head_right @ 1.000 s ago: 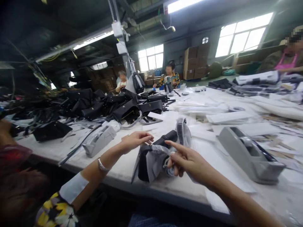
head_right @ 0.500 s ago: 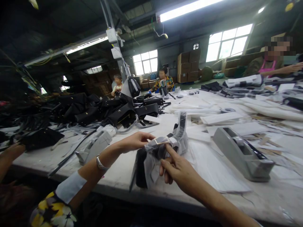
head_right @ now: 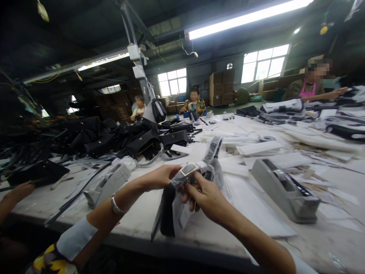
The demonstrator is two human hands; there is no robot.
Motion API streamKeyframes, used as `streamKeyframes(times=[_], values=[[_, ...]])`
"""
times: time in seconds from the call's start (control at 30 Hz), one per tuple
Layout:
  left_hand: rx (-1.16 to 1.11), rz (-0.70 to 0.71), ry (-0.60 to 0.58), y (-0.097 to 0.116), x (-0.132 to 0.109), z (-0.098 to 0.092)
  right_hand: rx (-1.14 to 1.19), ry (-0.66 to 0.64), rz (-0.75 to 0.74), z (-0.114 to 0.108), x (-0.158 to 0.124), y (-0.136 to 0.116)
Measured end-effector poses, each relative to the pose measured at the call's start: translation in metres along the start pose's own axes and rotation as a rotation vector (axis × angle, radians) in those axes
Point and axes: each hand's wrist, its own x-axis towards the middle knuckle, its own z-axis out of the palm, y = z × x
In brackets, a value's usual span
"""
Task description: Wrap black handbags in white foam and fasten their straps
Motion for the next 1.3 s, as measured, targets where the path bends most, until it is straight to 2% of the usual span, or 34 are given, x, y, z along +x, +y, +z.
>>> streamKeyframes(times=[0.2, 0.37, 0.5, 0.67, 0.77, 0.9, 1.0, 1.1, 1.2, 1.3], values=[[-0.063, 0.015, -0.124, 0.007, -0.003, 0.004, 0.000, 0.050, -0.034, -0.001, 0.001, -0.002], [-0.110, 0.009, -0.090, 0.003, -0.006, 0.005, 0.019, 0.042, -0.048, -0.003, 0.002, 0.001], [-0.046, 0.031, -0.006, 0.000, -0.012, 0.002, 0.026, 0.024, -0.066, -0.005, 0.004, 0.004], [0.062, 0.020, 0.202, 0.003, -0.021, -0.004, 0.024, -0.065, -0.009, -0.009, 0.004, 0.006], [-0.087, -0.030, 0.321, 0.002, -0.027, -0.006, -0.008, -0.109, 0.023, -0.011, -0.001, 0.006], [-0.448, -0.064, 0.350, -0.006, -0.044, -0.006, -0.172, -0.109, -0.039, -0.009, -0.016, 0.010], [-0.669, -0.014, 0.424, -0.011, -0.060, -0.002, -0.410, -0.029, -0.150, -0.006, -0.030, 0.018], [-0.824, 0.078, 0.509, -0.013, -0.072, 0.005, -0.561, 0.170, -0.371, -0.003, -0.043, 0.024], [-0.810, 0.103, 0.534, -0.014, -0.073, 0.014, -0.510, 0.342, -0.543, 0.003, -0.045, 0.022], [-0.622, 0.114, 0.528, -0.014, -0.064, 0.022, -0.299, 0.349, -0.511, 0.011, -0.033, 0.012]])
